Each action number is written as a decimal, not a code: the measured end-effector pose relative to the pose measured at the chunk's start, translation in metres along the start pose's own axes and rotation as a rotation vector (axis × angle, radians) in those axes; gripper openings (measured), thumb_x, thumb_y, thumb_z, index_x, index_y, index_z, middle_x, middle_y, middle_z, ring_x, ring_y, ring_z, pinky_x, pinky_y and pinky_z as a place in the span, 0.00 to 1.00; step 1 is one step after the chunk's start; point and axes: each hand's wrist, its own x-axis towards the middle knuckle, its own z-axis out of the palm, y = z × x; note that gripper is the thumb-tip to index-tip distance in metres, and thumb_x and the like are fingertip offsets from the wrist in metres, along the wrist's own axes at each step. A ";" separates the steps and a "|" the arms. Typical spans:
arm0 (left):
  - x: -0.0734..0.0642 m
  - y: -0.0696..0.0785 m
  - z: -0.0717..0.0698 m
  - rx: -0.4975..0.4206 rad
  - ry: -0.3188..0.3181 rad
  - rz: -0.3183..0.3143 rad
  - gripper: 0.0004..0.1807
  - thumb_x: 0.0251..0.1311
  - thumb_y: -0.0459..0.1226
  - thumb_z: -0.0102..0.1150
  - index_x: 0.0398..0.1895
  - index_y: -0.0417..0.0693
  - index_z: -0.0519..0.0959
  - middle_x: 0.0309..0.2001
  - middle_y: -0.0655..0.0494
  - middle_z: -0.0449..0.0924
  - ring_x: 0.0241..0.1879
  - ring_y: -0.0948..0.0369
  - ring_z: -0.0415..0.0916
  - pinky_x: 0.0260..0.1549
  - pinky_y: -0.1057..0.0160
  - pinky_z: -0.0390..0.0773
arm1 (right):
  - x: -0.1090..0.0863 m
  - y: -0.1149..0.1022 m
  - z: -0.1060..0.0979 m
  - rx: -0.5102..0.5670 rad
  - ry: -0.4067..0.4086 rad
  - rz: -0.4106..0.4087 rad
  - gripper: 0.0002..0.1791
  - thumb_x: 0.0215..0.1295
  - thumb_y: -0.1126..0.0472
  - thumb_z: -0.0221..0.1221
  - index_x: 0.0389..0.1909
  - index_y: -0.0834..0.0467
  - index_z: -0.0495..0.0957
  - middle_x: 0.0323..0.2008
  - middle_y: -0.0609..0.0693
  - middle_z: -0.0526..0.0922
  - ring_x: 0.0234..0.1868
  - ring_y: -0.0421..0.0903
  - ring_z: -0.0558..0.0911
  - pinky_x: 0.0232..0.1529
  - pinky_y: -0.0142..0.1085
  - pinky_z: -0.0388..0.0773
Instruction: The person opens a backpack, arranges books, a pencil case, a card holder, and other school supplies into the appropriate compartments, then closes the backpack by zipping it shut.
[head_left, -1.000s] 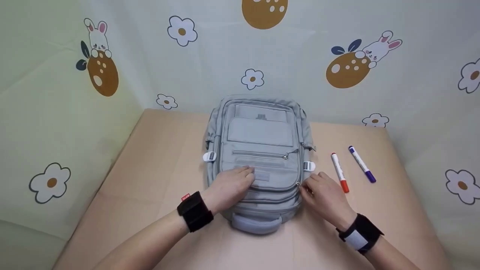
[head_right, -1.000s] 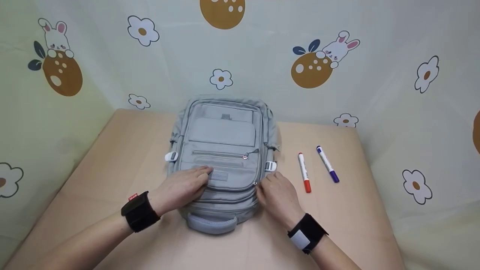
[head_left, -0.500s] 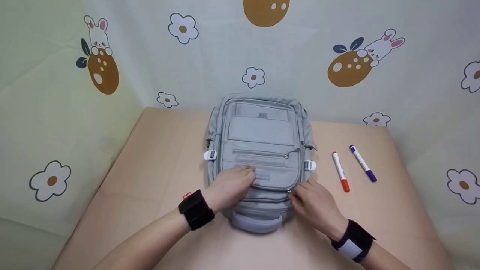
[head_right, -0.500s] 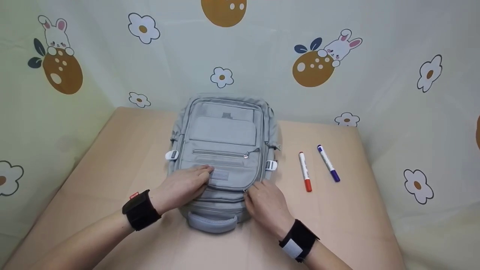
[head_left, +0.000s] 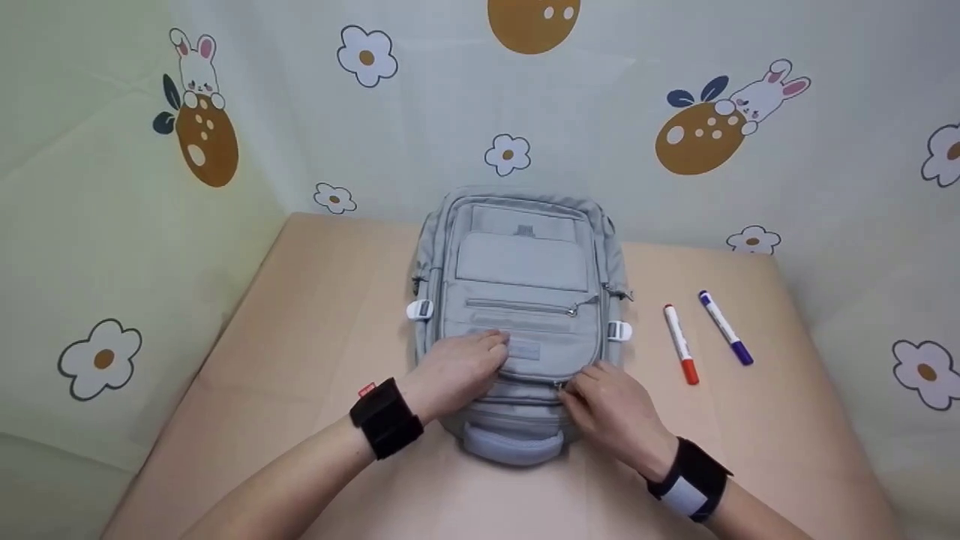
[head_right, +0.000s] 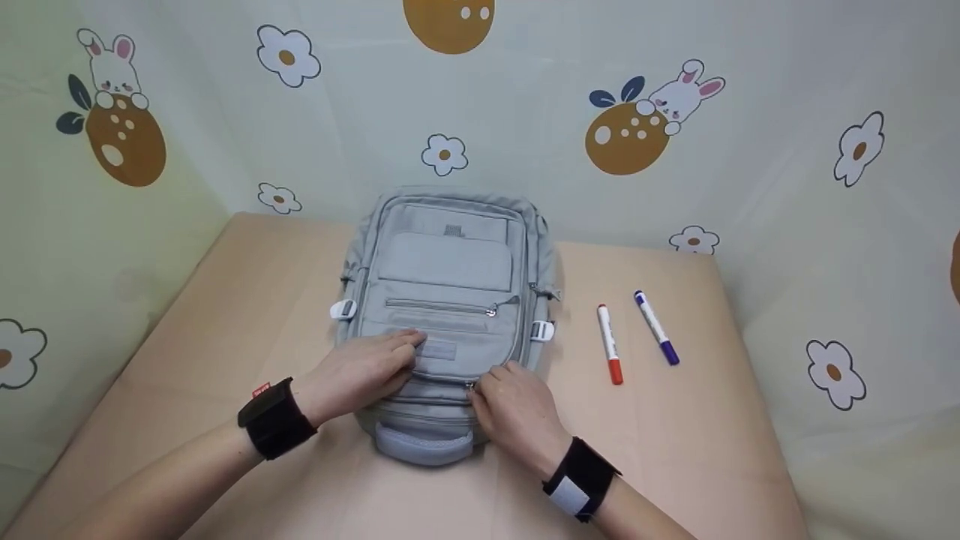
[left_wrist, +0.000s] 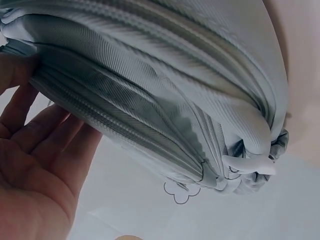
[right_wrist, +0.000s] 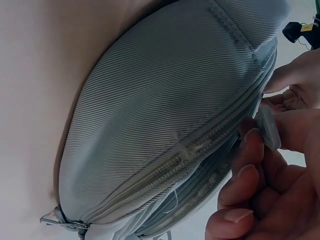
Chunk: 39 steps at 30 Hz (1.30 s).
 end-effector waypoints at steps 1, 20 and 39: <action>-0.001 -0.001 -0.001 -0.002 0.005 0.002 0.02 0.62 0.32 0.59 0.32 0.46 0.76 0.55 0.49 0.84 0.56 0.53 0.81 0.45 0.57 0.83 | 0.000 0.000 0.000 0.001 -0.005 0.007 0.06 0.63 0.58 0.70 0.30 0.49 0.82 0.29 0.37 0.79 0.34 0.38 0.74 0.33 0.35 0.74; -0.030 -0.035 -0.010 0.054 0.040 0.054 0.05 0.66 0.28 0.56 0.33 0.45 0.75 0.52 0.52 0.85 0.54 0.53 0.81 0.50 0.57 0.81 | -0.001 0.003 0.000 -0.003 0.014 -0.012 0.05 0.64 0.58 0.69 0.29 0.48 0.83 0.29 0.37 0.78 0.33 0.39 0.74 0.32 0.35 0.73; -0.030 -0.038 -0.010 0.018 -0.005 0.008 0.07 0.71 0.32 0.57 0.32 0.47 0.78 0.55 0.53 0.84 0.57 0.55 0.81 0.52 0.56 0.81 | 0.021 -0.030 0.005 -0.043 -0.020 -0.112 0.05 0.66 0.57 0.67 0.30 0.50 0.84 0.27 0.39 0.79 0.30 0.40 0.75 0.32 0.36 0.73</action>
